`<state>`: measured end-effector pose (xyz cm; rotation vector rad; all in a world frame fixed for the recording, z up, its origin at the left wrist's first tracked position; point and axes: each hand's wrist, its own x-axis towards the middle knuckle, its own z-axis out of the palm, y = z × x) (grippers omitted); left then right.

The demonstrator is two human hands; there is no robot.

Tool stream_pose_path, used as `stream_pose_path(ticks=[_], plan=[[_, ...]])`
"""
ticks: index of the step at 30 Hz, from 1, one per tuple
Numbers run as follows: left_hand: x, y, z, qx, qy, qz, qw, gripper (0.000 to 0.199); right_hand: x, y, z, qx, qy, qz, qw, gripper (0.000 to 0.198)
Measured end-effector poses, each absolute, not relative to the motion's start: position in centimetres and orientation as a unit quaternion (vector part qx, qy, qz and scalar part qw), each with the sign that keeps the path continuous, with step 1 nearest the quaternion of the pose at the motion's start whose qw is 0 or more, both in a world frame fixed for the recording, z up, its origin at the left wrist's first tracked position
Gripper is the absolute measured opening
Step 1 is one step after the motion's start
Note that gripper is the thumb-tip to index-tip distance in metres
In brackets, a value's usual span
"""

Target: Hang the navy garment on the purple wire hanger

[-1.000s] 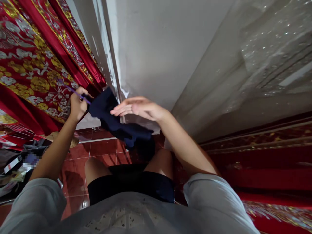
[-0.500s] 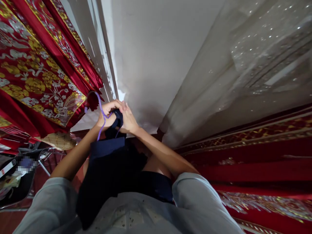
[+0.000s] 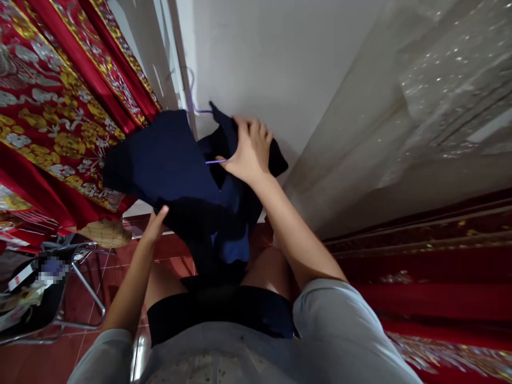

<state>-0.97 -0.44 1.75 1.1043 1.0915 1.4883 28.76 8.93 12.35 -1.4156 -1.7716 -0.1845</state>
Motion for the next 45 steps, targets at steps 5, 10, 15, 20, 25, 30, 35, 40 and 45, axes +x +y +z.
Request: stream_pose_path(ticks=[5, 10, 15, 20, 25, 30, 35, 40, 45], plan=[[1.2, -2.2, 0.9, 0.329, 0.495, 0.675, 0.438, 0.054, 28.5, 5.4, 12.2, -0.46, -0.771, -0.023, 0.439, 0.1], [3.6, -6.0, -1.0, 0.177, 0.504, 0.647, 0.544, 0.052, 25.3, 0.7, 5.5, -0.457, -0.605, 0.125, 0.64, 0.065], [4.6, -7.0, -0.9, 0.162, 0.512, 0.6, 0.593, 0.048, 18.6, -1.6, -3.0, -0.549, -0.427, 0.505, 0.511, 0.038], [3.2, -6.9, -0.1, 0.172, 0.533, 0.596, 0.576, 0.05, 17.2, -2.3, -4.2, -0.484, -0.388, 0.657, 0.428, 0.033], [2.8, -7.1, -2.1, 0.271, 0.578, 0.6, 0.483, 0.054, 19.5, -3.0, -2.8, -0.461, -0.367, 0.649, 0.48, 0.03], [3.8, -6.7, -5.2, 0.396, 0.658, 0.64, 0.035, 0.079, 21.1, -4.0, -2.6, -0.475, -0.396, 0.638, 0.459, 0.035], [7.8, -7.6, -6.1, 0.538, 0.542, 0.587, 0.269, 0.043, 20.6, -4.2, -2.6, -0.467, -0.447, 0.626, 0.437, 0.037], [10.1, -7.8, -6.1, 0.513, 0.528, 0.577, 0.353, 0.012, 20.8, -4.8, -2.4, -0.441, -0.471, 0.632, 0.429, 0.038], [9.7, -6.4, -6.6, 0.558, 0.531, 0.536, 0.346, 0.01, 22.6, -1.3, 1.1, -0.423, -0.476, 0.627, 0.45, 0.04]])
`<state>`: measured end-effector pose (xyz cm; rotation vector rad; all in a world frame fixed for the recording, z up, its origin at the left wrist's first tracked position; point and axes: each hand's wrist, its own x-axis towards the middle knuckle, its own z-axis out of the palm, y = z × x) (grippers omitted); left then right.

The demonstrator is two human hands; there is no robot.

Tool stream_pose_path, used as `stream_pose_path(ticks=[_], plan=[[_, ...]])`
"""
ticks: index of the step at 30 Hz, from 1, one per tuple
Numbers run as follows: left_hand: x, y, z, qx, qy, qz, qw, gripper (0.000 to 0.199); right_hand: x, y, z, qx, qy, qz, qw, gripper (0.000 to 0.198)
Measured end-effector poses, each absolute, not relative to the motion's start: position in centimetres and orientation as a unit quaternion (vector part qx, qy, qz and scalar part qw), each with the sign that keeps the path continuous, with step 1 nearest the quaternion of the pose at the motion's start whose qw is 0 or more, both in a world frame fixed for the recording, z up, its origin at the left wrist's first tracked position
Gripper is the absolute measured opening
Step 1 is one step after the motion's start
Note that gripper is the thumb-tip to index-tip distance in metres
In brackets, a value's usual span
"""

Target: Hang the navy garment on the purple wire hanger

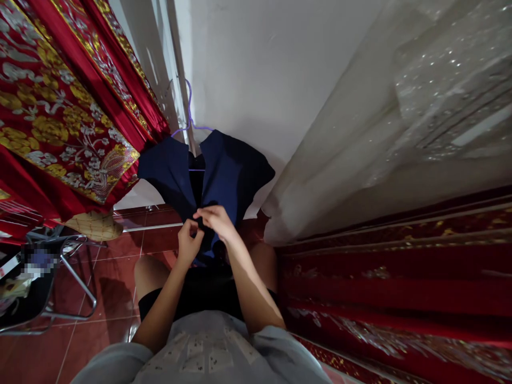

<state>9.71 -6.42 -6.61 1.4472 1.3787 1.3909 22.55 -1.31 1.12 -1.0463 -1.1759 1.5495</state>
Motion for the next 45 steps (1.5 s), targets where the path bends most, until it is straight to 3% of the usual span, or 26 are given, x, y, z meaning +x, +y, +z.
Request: stream_pose_path(ticks=[8, 12, 17, 22, 26, 29, 35, 38, 41, 45], plan=[[10.6, -5.0, -6.7, 0.684, 0.49, 0.437, 0.317, 0.018, 20.9, 4.9, 11.8, -0.313, -0.437, 0.514, 0.668, 0.043], [8.5, -3.3, -2.1, 0.702, 0.459, 0.436, 0.326, 0.019, 20.2, 2.3, 11.4, -0.27, -0.446, 0.529, 0.669, 0.042], [6.9, 0.6, 8.7, 0.702, 0.39, 0.563, 0.197, 0.036, 21.4, 2.1, 11.7, -0.293, -0.483, 0.506, 0.652, 0.045], [7.8, 3.2, 14.8, 0.796, 0.35, 0.488, 0.071, 0.018, 21.9, 2.9, 13.3, -0.299, -0.55, 0.425, 0.654, 0.042], [8.2, 3.5, 14.4, 0.799, 0.365, 0.478, 0.018, 0.017, 21.9, 3.8, 10.6, -0.354, -0.574, 0.377, 0.635, 0.035], [5.9, 4.5, 13.8, 0.732, 0.392, 0.558, 0.02, 0.018, 21.6, 4.0, 6.4, -0.427, -0.569, 0.377, 0.593, 0.033], [-3.2, 8.1, 9.7, 0.505, 0.48, 0.697, 0.17, 0.031, 20.4, 1.0, 1.3, -0.392, -0.536, 0.503, 0.554, 0.03], [-4.0, 7.5, 4.8, 0.467, 0.492, 0.688, 0.258, 0.042, 20.1, -0.5, 0.7, -0.39, -0.512, 0.51, 0.571, 0.029], [-1.9, 5.6, 0.8, 0.444, 0.493, 0.697, 0.272, 0.041, 21.0, -1.1, -0.1, -0.412, -0.443, 0.506, 0.615, 0.029], [0.7, 4.2, 1.6, 0.463, 0.472, 0.706, 0.254, 0.035, 23.3, -1.1, -0.6, -0.425, -0.382, 0.477, 0.668, 0.029]])
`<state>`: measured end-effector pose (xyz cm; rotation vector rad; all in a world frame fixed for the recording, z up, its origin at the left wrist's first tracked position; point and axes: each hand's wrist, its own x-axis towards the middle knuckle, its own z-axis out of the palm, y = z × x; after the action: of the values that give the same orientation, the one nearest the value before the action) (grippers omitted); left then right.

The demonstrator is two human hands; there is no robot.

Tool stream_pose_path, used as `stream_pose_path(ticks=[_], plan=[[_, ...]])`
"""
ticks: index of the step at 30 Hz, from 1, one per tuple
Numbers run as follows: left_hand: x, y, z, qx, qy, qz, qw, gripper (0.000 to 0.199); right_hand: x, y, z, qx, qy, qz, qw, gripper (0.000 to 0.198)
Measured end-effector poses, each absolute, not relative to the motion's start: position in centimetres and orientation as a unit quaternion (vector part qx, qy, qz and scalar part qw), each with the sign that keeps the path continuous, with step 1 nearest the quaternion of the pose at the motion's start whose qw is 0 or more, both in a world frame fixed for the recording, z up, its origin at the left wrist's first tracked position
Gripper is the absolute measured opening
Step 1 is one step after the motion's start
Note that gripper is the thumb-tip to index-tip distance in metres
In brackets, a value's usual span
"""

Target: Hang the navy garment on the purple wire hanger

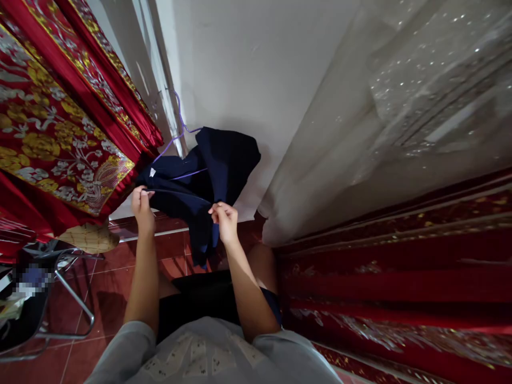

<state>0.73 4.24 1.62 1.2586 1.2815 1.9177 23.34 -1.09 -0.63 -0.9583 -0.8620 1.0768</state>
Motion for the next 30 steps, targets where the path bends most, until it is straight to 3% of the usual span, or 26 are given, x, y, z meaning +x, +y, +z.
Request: stream_pose_path(ticks=[5, 10, 15, 19, 26, 30], plan=[[1.4, 5.8, 8.6, 0.591, 0.371, 0.705, 0.125, 0.046, 23.5, -1.2, 1.2, -0.418, -0.382, 0.459, 0.685, 0.03], [-1.5, 8.3, 11.1, 0.647, 0.459, 0.609, 0.018, 0.039, 21.9, -1.7, 2.4, -0.378, -0.419, 0.479, 0.673, 0.031], [-5.2, 9.6, 8.7, 0.633, 0.508, 0.58, 0.074, 0.041, 21.8, -1.9, 2.0, -0.359, -0.416, 0.499, 0.67, 0.029], [-3.8, 8.9, 7.9, 0.618, 0.503, 0.597, 0.093, 0.015, 21.0, -2.1, 2.0, -0.365, -0.431, 0.524, 0.638, 0.028], [-1.6, 6.2, 6.3, 0.62, 0.495, 0.603, 0.079, 0.052, 20.4, -2.5, 2.4, -0.383, -0.436, 0.535, 0.614, 0.03], [-0.2, 5.6, 3.3, 0.501, 0.497, 0.699, 0.115, 0.054, 20.7, -2.4, 2.2, -0.369, -0.428, 0.537, 0.625, 0.029]])
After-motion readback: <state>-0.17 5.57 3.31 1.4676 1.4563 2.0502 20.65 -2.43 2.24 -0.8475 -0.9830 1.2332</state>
